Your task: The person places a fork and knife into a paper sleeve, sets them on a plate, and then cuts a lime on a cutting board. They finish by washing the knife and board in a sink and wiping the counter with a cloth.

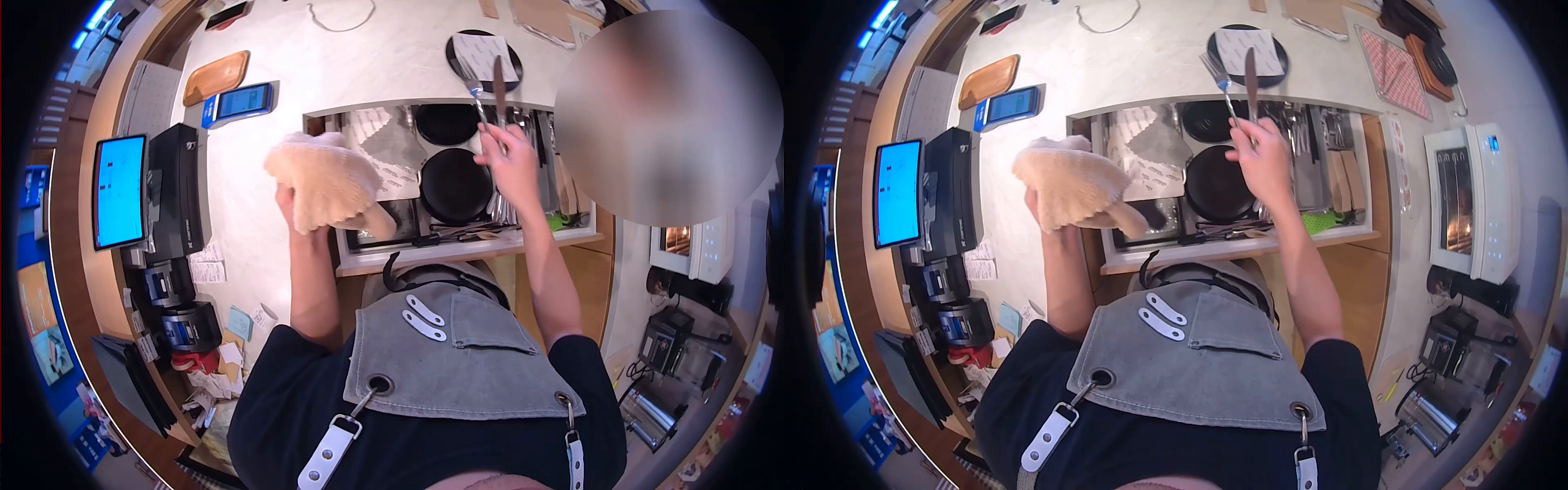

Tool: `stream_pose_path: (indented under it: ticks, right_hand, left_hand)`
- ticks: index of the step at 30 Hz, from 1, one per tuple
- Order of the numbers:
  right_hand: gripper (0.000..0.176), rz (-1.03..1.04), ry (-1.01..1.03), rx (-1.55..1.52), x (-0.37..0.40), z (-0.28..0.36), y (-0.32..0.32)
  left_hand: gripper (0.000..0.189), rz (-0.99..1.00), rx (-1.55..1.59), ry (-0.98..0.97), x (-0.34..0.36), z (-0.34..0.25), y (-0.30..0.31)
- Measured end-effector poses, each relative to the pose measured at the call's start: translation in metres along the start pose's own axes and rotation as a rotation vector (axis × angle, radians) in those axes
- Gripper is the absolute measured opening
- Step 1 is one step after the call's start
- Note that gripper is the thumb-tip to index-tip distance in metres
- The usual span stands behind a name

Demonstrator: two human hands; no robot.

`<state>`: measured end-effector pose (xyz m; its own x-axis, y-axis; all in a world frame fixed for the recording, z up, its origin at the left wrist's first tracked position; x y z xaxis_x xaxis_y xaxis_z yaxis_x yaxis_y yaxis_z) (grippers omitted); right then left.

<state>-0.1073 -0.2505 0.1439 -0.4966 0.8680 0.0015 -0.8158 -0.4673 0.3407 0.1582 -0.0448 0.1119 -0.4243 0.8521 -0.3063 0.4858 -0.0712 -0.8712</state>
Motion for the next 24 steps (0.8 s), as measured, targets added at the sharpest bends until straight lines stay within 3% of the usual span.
stream_pose_path:
  ticks: [4,7,9,12,17,20,23,24]
  right_hand:
    - [0.023,0.092,0.148,0.357,-0.093,-0.049,-0.067]
    - [0.024,0.166,0.168,0.473,-0.145,-0.051,-0.113]
    - [0.023,0.207,0.128,0.496,-0.173,-0.055,-0.138]
    - [0.027,0.22,0.158,0.564,-0.207,-0.071,-0.163]
    - [0.027,0.174,0.156,0.556,-0.223,-0.072,-0.18]
    - [0.029,0.151,0.21,0.62,-0.23,-0.073,-0.182]
    - [0.03,0.119,0.244,0.558,-0.225,-0.069,-0.171]
    - [0.029,0.091,0.27,0.535,-0.221,-0.064,-0.164]
  left_hand:
    - [0.055,-0.09,0.097,0.092,0.017,0.017,0.002]
    - [0.046,-0.293,0.158,0.2,0.056,0.029,0.038]
    - [0.041,-0.239,-0.065,0.153,0.063,0.025,0.031]
    - [0.03,-0.115,-0.147,0.106,0.049,0.005,-0.009]
    - [0.034,-0.246,-0.193,0.033,0.065,-0.02,0.004]
    - [0.04,-0.359,-0.024,0.038,0.068,-0.024,0.013]
    - [0.046,-0.218,0.108,0.053,0.069,-0.016,0.041]
    - [0.047,-0.27,0.073,0.044,0.064,-0.019,0.04]
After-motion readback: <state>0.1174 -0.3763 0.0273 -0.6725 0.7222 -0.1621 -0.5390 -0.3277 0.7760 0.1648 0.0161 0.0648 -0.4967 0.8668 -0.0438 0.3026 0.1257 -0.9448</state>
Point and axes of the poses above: each hand's wrist, its own x-axis away from the middle knuckle, its own y-axis out of the back of the hand, z = x × y, the point moved 10 cm from there along -x, towards the middle knuckle, and after that the axes turned 6 degrees about z, right-handed, at the moved point
